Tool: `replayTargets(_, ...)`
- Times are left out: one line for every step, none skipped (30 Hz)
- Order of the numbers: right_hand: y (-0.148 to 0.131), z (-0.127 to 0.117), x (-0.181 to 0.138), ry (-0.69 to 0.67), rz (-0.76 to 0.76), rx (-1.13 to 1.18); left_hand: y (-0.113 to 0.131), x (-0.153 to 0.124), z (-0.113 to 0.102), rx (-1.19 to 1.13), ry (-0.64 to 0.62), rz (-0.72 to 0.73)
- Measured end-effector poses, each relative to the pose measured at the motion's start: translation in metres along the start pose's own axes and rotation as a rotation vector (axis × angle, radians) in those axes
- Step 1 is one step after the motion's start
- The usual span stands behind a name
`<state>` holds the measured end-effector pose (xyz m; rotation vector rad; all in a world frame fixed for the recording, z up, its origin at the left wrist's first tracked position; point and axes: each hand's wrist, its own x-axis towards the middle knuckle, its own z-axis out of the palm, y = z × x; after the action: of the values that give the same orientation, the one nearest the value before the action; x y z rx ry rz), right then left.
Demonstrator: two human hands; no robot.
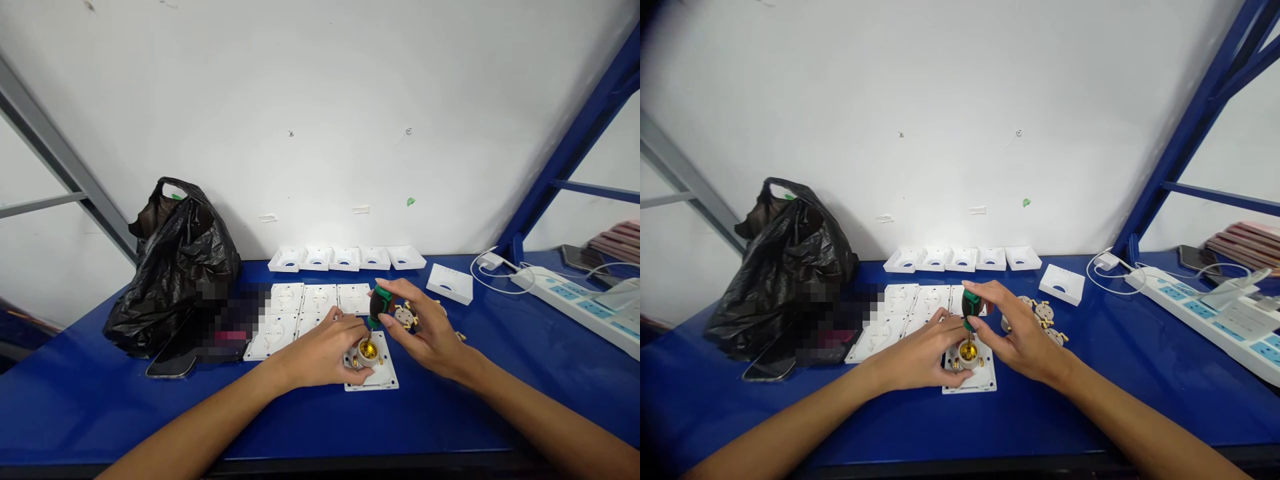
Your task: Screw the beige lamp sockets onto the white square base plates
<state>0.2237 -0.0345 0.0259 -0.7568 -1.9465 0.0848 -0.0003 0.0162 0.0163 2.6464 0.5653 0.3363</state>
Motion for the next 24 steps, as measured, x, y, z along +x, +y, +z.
replayTargets(0.0004, 0.0002, -0.0002, 0.000, 0.001, 0.002, -0.0003, 0.0001, 0.0003, 0.006, 0.002, 0.006)
replayTargets(0.0010, 0.0005, -0.0003, 0.000, 0.001, 0.006, -0.0006, 0.0002, 0.0005, 0.009, 0.003, 0.013)
replayTargets(0.0016, 0.0009, -0.0005, 0.002, 0.000, 0.010, -0.0009, 0.0003, 0.0006, 0.011, 0.003, 0.020)
replayTargets(0.0022, 0.0012, -0.0007, 0.003, 0.001, 0.015, -0.0011, 0.0004, 0.0007, 0.012, 0.003, 0.027)
replayTargets(0.0028, 0.0015, -0.0009, 0.005, 0.001, 0.020, -0.0013, 0.0005, 0.0007, 0.012, 0.001, 0.033)
replayTargets(0.0033, 0.0018, -0.0011, 0.008, 0.001, 0.024, -0.0014, 0.0007, 0.0007, 0.014, -0.001, 0.036)
replayTargets(0.0038, 0.0020, -0.0015, 0.009, 0.000, 0.026, -0.0016, 0.0008, 0.0007, 0.017, -0.002, 0.038)
replayTargets(0.0042, 0.0021, -0.0018, 0.011, 0.000, 0.027, -0.0017, 0.0009, 0.0007, 0.021, -0.002, 0.037)
replayTargets(0.0045, 0.0022, -0.0022, 0.012, 0.000, 0.028, -0.0019, 0.0010, 0.0007, 0.025, -0.001, 0.036)
replayTargets(0.0047, 0.0023, -0.0026, 0.013, 0.000, 0.029, -0.0021, 0.0012, 0.0007, 0.026, 0.000, 0.036)
replayTargets(0.0049, 0.0023, -0.0030, 0.012, 0.003, 0.027, -0.0022, 0.0013, 0.0007, 0.026, 0.001, 0.038)
replayTargets(0.0050, 0.0023, -0.0033, 0.013, 0.007, 0.023, -0.0024, 0.0014, 0.0007, 0.024, 0.000, 0.041)
replayTargets(0.0051, 0.0022, -0.0035, 0.014, 0.010, 0.019, -0.0025, 0.0015, 0.0007, 0.020, -0.002, 0.046)
replayTargets(0.0052, 0.0022, -0.0036, 0.016, 0.011, 0.015, -0.0025, 0.0016, 0.0007, 0.017, -0.003, 0.049)
replayTargets(0.0052, 0.0022, -0.0036, 0.018, 0.010, 0.011, -0.0025, 0.0017, 0.0008, 0.014, -0.005, 0.051)
replayTargets(0.0052, 0.0022, -0.0035, 0.019, 0.009, 0.010, -0.0025, 0.0016, 0.0008, 0.012, -0.005, 0.052)
replayTargets(0.0052, 0.0022, -0.0033, 0.020, 0.006, 0.009, -0.0024, 0.0016, 0.0007, 0.010, -0.003, 0.051)
replayTargets(0.0051, 0.0023, -0.0032, 0.020, 0.002, 0.010, -0.0023, 0.0015, 0.0007, 0.010, -0.001, 0.049)
replayTargets(0.0050, 0.0024, -0.0031, 0.019, 0.001, 0.011, -0.0022, 0.0014, 0.0007, 0.009, 0.000, 0.047)
replayTargets(0.0049, 0.0025, -0.0030, 0.017, 0.002, 0.014, -0.0021, 0.0012, 0.0006, 0.008, 0.002, 0.046)
replayTargets(0.0049, 0.0026, -0.0029, 0.015, 0.004, 0.018, -0.0020, 0.0011, 0.0006, 0.008, 0.002, 0.044)
replayTargets(0.0048, 0.0027, -0.0028, 0.015, 0.008, 0.022, -0.0020, 0.0011, 0.0006, 0.009, 0.000, 0.042)
replayTargets(0.0047, 0.0028, -0.0027, 0.015, 0.012, 0.026, -0.0020, 0.0011, 0.0006, 0.009, -0.004, 0.041)
replayTargets(0.0045, 0.0028, -0.0025, 0.015, 0.014, 0.028, -0.0020, 0.0011, 0.0006, 0.009, -0.007, 0.041)
